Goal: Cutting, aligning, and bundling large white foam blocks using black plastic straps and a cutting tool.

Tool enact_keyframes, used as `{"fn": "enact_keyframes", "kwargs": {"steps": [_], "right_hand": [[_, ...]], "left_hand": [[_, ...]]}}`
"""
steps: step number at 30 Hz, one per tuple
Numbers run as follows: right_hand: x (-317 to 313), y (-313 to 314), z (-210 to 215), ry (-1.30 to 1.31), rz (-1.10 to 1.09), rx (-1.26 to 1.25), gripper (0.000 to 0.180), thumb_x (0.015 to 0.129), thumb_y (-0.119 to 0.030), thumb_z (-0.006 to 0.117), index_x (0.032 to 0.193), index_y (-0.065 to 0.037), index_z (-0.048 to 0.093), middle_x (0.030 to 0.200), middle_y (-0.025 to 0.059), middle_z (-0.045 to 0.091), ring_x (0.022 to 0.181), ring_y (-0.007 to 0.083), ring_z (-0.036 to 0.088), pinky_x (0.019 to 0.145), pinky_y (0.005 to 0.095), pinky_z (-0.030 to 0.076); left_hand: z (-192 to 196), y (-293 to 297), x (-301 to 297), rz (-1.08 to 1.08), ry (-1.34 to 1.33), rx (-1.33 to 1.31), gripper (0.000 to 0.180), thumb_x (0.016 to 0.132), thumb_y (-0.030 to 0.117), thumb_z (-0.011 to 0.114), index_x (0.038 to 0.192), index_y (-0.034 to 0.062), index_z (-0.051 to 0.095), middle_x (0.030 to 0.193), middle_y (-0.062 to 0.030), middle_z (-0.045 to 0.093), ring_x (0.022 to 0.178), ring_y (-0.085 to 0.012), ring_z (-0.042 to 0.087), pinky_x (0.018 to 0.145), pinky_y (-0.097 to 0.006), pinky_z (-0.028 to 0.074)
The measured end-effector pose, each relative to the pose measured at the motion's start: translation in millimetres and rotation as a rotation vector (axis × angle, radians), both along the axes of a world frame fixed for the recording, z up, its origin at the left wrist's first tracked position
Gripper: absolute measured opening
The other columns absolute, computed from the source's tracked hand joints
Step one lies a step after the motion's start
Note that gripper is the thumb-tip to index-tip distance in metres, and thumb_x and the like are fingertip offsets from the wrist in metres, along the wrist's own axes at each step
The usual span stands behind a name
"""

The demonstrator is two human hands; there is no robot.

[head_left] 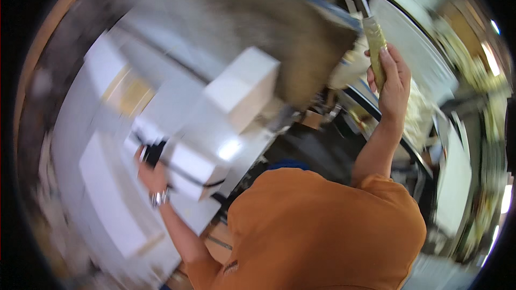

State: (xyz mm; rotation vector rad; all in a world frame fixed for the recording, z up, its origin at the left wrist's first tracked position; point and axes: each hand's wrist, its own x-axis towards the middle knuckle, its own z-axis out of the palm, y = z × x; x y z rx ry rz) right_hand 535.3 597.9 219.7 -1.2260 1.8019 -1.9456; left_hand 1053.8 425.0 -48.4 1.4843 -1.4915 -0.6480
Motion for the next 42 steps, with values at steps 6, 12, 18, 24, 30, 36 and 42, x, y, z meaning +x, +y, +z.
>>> {"fn": "enact_keyframes", "kwargs": {"steps": [6,12,18,24,30,36,42], "right_hand": [[-87.6,158.3,12.7,0.054,-0.48,0.271,0.028,0.102,-0.025,0.067,0.112,0.0,0.075,0.086,0.004,0.074,0.055,0.0056,0.059,0.045,0.0202,0.042],[-110.2,190.4,19.4,-0.011,-0.41,0.675,0.03,0.098,-0.026,0.072,0.109,0.001,0.075,0.083,0.0028,0.074,0.054,0.006,0.059,0.043,0.0215,0.042],[-147.1,140.8,57.9,0.375,-0.531,0.515,0.042,0.097,-0.037,0.073,0.127,-0.008,0.074,0.105,0.005,0.073,0.083,0.0112,0.065,0.079,0.0284,0.054],[-218.4,79.8,52.1,0.89,-0.784,0.608,0.054,0.105,-0.044,0.062,0.145,-0.008,0.062,0.136,0.0107,0.071,0.123,0.0216,0.067,0.103,0.0348,0.053],[-100.3,24.4,-1.0,0.693,-0.357,-0.577,0.049,0.111,-0.027,0.054,0.107,0.019,0.07,0.1,0.0304,0.075,0.08,0.0356,0.076,0.064,0.0402,0.061],[-29.7,-34.9,-36.1,0.738,-0.155,-0.405,0.054,0.114,-0.033,0.043,0.109,0.014,0.07,0.107,0.0264,0.075,0.086,0.0331,0.076,0.065,0.039,0.061],[34.4,-47.8,-53.4,0.724,-0.205,-0.28,0.042,0.113,-0.026,0.048,0.111,0.009,0.072,0.097,0.0182,0.076,0.074,0.0207,0.07,0.064,0.0302,0.054]], "left_hand": [[-55.9,31.1,34.0,0.273,-0.043,-0.341,0.046,0.09,-0.004,0.056,0.134,0.0024,0.064,0.119,-0.0162,0.07,0.101,-0.0288,0.07,0.086,-0.038,0.055],[-110.8,53.1,66.5,0.545,0.467,0.035,0.043,0.088,0.001,0.054,0.127,0.0083,0.069,0.087,-0.0026,0.061,0.06,-0.01,0.045,0.049,-0.024,0.035],[-169.4,75.0,97.4,0.547,0.268,0.088,0.039,0.092,0.0,0.051,0.126,0.0018,0.069,0.112,-0.0113,0.073,0.085,-0.0182,0.063,0.073,-0.032,0.051],[-193.6,113.8,82.9,0.652,0.418,0.131,0.036,0.082,-0.008,0.055,0.112,0.002,0.073,0.102,-0.0061,0.072,0.086,-0.0134,0.062,0.076,-0.029,0.051],[-243.3,237.1,191.8,1.256,0.82,0.132,0.046,0.091,0.032,0.077,0.118,-0.002,0.065,0.109,-0.0126,0.067,0.068,-0.0116,0.055,0.058,-0.027,0.043],[-241.3,233.2,278.5,1.2,1.267,0.288,0.108,0.077,0.075,0.08,0.14,-0.0043,0.043,0.111,-0.0166,0.06,0.05,-0.0089,0.032,0.043,-0.023,0.027],[-270.5,128.8,315.4,0.996,1.358,0.39,0.109,0.08,0.084,0.069,0.138,-0.0048,0.043,0.098,-0.0164,0.065,0.045,-0.0087,0.027,0.04,-0.021,0.025]]}}
